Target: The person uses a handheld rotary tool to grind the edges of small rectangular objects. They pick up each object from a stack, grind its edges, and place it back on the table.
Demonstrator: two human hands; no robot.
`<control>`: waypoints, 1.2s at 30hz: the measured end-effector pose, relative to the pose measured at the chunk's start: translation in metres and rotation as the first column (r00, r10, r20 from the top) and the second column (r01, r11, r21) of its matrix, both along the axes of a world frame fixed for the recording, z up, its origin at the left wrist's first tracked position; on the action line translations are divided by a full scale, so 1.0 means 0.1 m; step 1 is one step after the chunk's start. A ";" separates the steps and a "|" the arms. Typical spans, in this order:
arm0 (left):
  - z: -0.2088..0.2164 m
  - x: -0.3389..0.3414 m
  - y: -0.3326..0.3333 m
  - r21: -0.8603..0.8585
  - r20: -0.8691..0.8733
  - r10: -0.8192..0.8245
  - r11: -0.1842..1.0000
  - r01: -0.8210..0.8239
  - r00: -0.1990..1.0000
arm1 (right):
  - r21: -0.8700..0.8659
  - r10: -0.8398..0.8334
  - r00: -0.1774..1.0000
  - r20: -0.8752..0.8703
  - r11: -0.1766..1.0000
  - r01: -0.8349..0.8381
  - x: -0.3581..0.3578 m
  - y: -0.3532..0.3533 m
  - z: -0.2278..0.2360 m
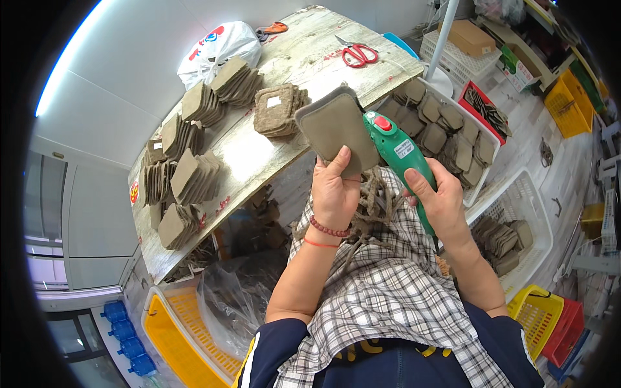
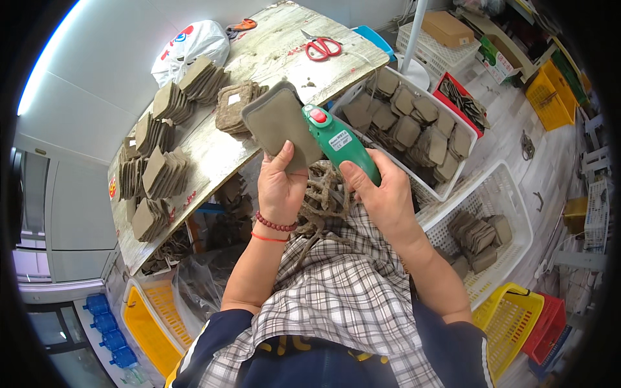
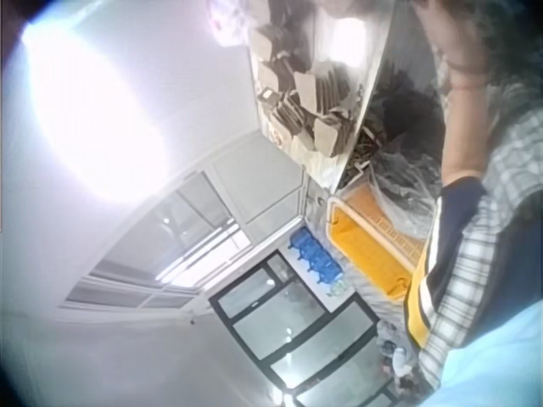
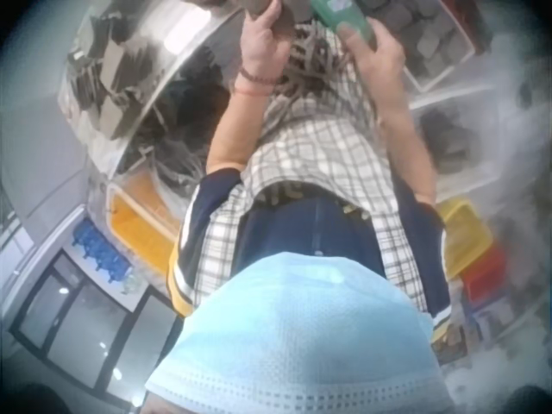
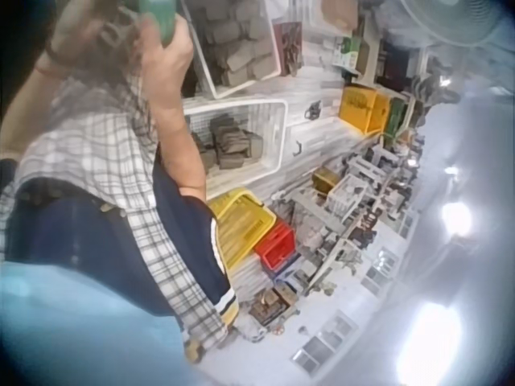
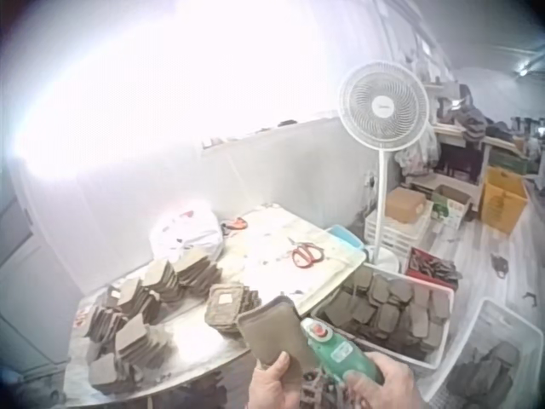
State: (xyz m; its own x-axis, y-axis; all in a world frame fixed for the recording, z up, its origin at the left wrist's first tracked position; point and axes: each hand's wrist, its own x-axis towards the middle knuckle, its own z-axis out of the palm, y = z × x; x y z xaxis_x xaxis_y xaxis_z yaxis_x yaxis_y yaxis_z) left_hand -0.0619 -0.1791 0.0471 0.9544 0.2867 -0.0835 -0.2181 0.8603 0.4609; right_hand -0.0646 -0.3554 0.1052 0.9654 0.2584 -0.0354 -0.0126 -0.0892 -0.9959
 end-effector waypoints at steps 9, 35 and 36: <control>-0.05 -0.19 0.26 0.206 -0.046 -0.183 0.960 0.188 0.982 | -0.027 0.121 0.988 -0.097 0.992 -0.124 0.10 -0.29 0.10; -0.05 -0.42 0.74 0.440 -0.415 -0.424 0.681 0.586 0.805 | -0.248 0.245 0.968 -0.058 0.935 -0.251 0.03 -0.38 -0.30; -0.06 -0.44 0.75 0.449 -0.430 -0.429 0.662 0.600 0.795 | -0.206 0.257 0.961 -0.107 0.939 -0.274 0.03 -0.37 -0.28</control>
